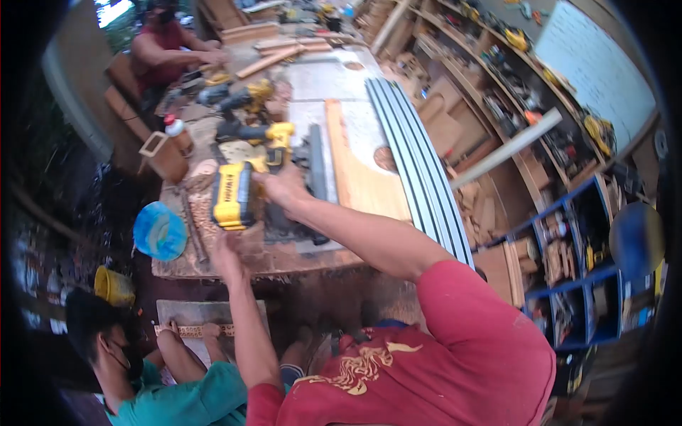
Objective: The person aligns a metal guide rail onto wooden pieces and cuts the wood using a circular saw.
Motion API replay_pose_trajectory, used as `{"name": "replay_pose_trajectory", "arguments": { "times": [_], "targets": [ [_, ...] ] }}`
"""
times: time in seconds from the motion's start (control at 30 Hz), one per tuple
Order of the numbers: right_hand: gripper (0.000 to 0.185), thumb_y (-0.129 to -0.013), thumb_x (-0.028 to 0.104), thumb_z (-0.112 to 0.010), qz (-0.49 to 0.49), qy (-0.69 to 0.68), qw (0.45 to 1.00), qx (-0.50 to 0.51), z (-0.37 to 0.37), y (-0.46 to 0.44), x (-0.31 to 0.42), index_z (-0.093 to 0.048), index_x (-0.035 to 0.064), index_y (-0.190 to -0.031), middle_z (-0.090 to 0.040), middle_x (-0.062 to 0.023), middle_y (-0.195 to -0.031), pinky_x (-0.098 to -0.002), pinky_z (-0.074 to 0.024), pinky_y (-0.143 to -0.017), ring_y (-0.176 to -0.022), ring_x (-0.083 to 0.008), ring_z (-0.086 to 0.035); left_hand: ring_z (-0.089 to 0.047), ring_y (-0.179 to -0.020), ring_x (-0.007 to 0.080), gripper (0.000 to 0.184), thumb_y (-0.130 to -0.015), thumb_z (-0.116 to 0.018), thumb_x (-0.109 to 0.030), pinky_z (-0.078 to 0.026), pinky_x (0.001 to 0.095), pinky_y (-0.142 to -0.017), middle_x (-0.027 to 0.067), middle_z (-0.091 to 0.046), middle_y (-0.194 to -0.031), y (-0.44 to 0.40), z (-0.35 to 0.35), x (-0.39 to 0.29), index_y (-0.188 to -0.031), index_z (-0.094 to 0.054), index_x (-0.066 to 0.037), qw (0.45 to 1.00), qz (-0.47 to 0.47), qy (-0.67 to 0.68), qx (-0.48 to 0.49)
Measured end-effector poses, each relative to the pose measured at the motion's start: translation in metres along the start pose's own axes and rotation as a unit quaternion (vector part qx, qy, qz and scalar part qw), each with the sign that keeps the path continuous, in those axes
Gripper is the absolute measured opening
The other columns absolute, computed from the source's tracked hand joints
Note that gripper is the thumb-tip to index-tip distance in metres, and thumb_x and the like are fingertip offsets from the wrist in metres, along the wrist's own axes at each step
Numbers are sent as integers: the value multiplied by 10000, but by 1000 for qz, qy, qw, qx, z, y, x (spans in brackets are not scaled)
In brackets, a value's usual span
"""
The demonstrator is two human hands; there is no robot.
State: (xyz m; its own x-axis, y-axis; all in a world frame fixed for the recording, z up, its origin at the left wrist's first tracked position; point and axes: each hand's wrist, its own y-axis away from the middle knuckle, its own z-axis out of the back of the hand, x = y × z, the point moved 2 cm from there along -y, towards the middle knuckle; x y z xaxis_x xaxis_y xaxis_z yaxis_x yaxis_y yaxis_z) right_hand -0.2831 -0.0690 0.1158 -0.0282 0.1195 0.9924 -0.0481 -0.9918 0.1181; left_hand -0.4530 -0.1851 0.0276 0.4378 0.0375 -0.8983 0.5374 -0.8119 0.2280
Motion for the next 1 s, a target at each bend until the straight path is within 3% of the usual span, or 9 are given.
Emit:
{"name": "replay_pose_trajectory", "arguments": {
  "times": [0.07,0.17,0.27,0.33,0.4,0.67,0.9,0.93,1.0],
  "targets": [
    [372,-912,224,-740,61,40,997,-4,13,4,0,-634,-39,-1153,-702,-146,-988,-362,-539,-661,-793,-195,-657,-623,-992,183,298,-1041,-518,-152,-481,336,-927,79,-661,-1082,63,-16,-31,-1261,-600,32,980,-165,-11,-111],
    [447,-905,277,-757,68,108,991,32,77,53,32,-620,-1,-1227,-697,-173,-1064,-349,-534,-826,-933,-210,-666,-617,-904,207,253,-1040,-519,-149,-497,357,-896,89,-656,-1007,158,-57,-55,-1204,-595,28,956,-293,-9,-21],
    [421,-873,233,-795,185,103,969,-129,210,69,-31,-638,39,-1213,-701,-170,-1015,-361,-526,-861,-947,-223,-667,-605,-812,185,244,-1038,-586,-258,-505,416,-792,42,-603,-974,246,-135,-115,-1245,-573,-128,806,-453,26,381],
    [514,-864,276,-790,185,408,847,-286,324,87,-68,-608,-13,-1249,-686,-228,-1086,-453,-501,-942,-1031,-358,-657,-623,-757,207,189,-1008,-609,-283,-508,419,-762,53,-622,-882,286,-165,-130,-1084,-624,-110,801,-387,145,433],
    [703,-880,528,-687,-81,598,736,-306,407,122,-100,-615,-51,-1272,-669,-288,-1144,-505,-471,-1009,-1107,-423,-638,-627,-704,227,250,-993,-587,-332,-509,442,-757,80,-635,-826,327,-197,-135,-957,-640,-90,802,-313,246,445],
    [677,-880,549,-712,-151,277,930,-187,519,156,-154,-695,-81,-1127,-714,-291,-1077,-438,-499,-960,-1059,-388,-686,-633,-722,279,292,-975,-506,-265,-521,471,-777,153,-659,-872,447,-354,-59,-850,-635,-36,779,-184,352,485],
    [408,-897,372,-755,-100,210,939,-254,677,192,-112,-746,-36,-876,-696,-73,-750,-326,-481,-649,-664,-150,-612,-660,-856,312,146,-947,-530,-17,-541,422,-761,165,-679,-981,431,-421,15,-895,-665,-5,684,-370,-91,622],
    [393,-900,358,-755,-68,238,930,-272,696,206,-104,-741,-33,-863,-686,-54,-742,-319,-471,-635,-653,-136,-595,-654,-981,276,139,-954,-562,-51,-527,378,-861,175,-672,-1060,409,-420,53,-1027,-660,15,728,-400,-174,529],
    [384,-904,344,-751,-104,159,937,-293,731,235,-80,-721,-38,-871,-662,-51,-718,-309,-463,-628,-657,-133,-581,-641,-1130,283,434,-955,-670,-251,-513,381,-963,226,-653,-1241,336,-429,122,-1267,-620,46,852,-158,-306,393]
  ]
}}
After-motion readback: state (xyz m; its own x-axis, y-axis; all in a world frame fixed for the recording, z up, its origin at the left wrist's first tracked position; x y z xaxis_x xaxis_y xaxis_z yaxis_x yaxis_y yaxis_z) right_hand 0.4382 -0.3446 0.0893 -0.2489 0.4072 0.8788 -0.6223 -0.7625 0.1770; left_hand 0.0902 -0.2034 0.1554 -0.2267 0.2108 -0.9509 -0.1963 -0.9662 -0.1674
